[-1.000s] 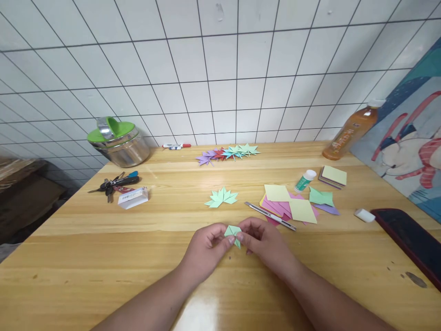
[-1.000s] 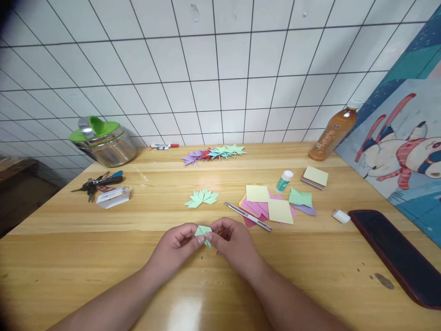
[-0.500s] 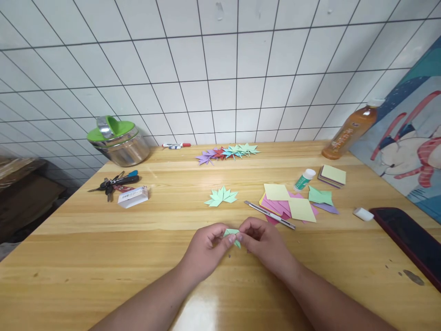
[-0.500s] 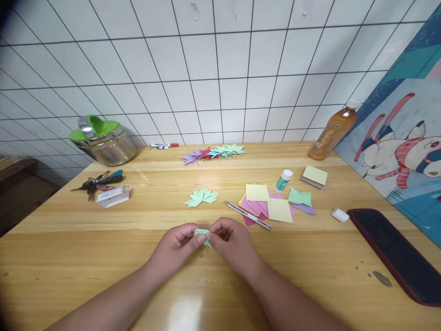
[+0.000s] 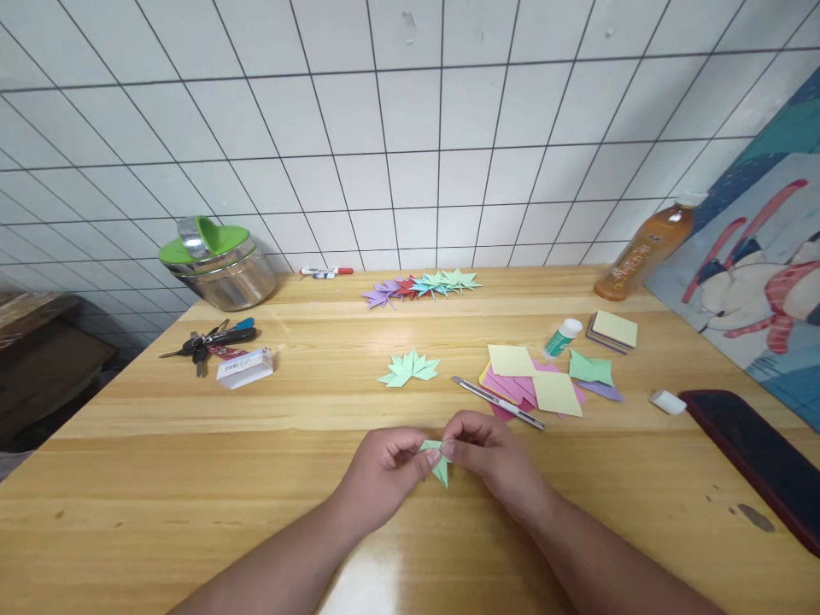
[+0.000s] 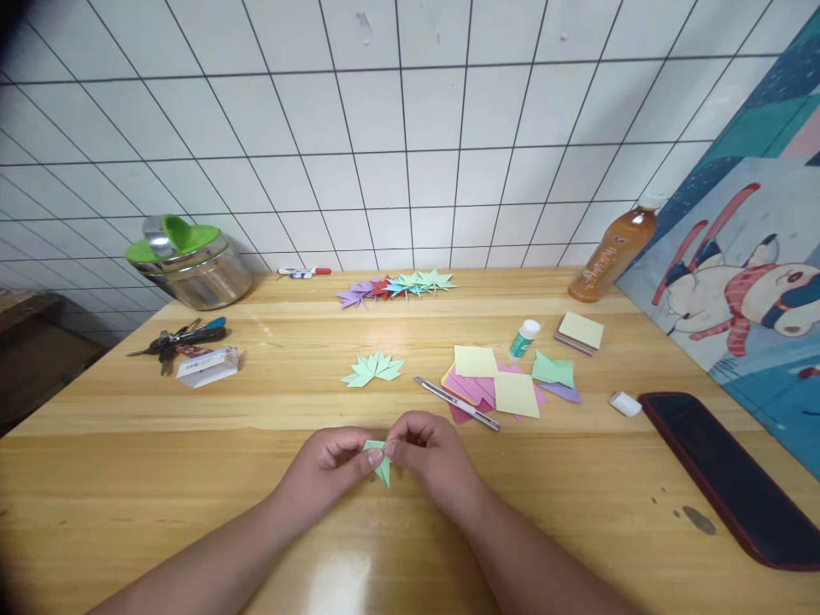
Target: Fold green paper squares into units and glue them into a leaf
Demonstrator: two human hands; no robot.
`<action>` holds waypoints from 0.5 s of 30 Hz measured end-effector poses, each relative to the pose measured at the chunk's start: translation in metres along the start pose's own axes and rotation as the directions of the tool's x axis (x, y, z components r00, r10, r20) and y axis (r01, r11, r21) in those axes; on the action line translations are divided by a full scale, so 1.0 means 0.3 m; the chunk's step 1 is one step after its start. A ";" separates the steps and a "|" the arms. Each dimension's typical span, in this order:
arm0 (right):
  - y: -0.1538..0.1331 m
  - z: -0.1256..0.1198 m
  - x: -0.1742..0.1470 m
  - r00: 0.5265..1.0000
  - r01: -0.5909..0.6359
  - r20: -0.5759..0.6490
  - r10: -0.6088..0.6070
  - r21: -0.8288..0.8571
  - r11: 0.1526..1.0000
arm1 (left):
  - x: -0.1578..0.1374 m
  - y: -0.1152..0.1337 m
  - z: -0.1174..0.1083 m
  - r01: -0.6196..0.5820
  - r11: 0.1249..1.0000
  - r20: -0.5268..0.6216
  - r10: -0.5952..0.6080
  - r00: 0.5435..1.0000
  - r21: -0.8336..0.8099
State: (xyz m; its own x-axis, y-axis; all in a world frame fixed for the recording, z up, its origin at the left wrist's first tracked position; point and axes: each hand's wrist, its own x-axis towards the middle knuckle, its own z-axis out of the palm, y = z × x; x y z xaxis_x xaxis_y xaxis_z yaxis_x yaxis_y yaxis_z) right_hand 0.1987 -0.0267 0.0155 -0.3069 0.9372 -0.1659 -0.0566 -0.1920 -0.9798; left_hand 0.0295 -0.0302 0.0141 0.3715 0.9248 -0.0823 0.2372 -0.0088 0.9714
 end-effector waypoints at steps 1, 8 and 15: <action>0.001 -0.001 0.000 1.000 0.003 -0.002 -0.003 -0.016 1.000 | 0.000 0.001 -0.001 -0.001 1.000 -0.002 0.001 1.000 -0.003; 0.027 0.024 0.005 0.983 0.103 -0.113 -0.146 -0.321 0.942 | 0.012 -0.006 -0.027 0.009 0.998 -0.071 -0.013 0.997 -0.058; -0.036 -0.048 -0.027 0.788 0.325 -0.251 -0.562 -0.606 0.726 | 0.045 -0.028 -0.075 -0.053 0.997 -0.358 0.030 0.933 -0.056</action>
State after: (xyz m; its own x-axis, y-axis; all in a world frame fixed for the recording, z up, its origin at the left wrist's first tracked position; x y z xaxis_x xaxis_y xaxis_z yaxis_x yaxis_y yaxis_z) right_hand 0.2154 -0.0279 0.0260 0.0281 0.9195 0.3921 0.4352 0.3418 -0.8329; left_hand 0.0125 -0.0092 0.0099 0.0327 0.9990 0.0317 0.1662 -0.0367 0.9854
